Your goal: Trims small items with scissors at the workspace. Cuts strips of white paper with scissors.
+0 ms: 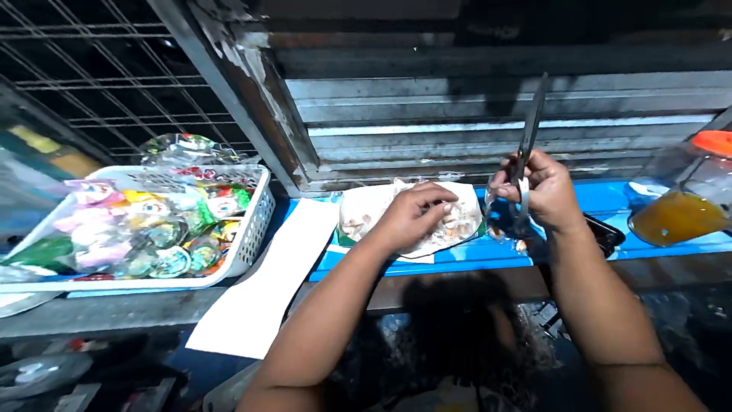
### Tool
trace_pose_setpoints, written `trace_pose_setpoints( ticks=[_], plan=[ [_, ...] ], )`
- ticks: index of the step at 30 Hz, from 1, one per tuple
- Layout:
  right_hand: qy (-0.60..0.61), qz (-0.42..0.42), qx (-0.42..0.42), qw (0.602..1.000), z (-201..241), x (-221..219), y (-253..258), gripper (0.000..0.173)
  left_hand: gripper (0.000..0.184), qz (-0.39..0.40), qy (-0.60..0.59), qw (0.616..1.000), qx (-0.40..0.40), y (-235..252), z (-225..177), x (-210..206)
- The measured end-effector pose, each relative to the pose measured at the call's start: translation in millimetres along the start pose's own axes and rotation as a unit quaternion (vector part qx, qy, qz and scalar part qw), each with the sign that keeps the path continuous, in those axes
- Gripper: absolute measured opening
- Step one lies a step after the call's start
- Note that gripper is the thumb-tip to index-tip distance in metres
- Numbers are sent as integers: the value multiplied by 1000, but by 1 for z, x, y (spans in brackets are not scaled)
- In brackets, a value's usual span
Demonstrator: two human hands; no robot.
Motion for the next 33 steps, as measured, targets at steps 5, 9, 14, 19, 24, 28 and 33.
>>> trace_pose_setpoints(
  ticks=[5,9,14,19,24,28,33],
  plan=[
    [42,65,-4,997,-6,-30,-5,40,44,88,-46,993,67,-2,-1,-6],
    [76,114,-42,990,-11,-44,-8,43,31,136,-103,971,165,1,-5,-6],
    [105,119,-63,985,-13,-43,-8,48,19,126,-225,943,210,1,-5,-4],
    [98,35,-56,993,-14,-42,-6,40,24,41,-245,945,214,2,-9,-2],
    [66,45,-119,990,-14,-46,-8,52,29,-82,-386,900,184,3,-11,5],
    [39,50,-134,989,-15,-44,-6,52,26,-149,-407,883,177,3,-11,9],
    [-13,-24,-105,994,-6,-22,0,47,15,-203,-361,889,195,4,-6,12]
  ],
)
Point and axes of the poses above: each hand's wrist, its own y-axis towards the middle knuckle, its own x-axis out of the back of the hand, z = x × y, the point moved 1 cm from there along y, towards the middle knuckle, and after that the axes turned 3 degrees about x, right-handed, at the moved point
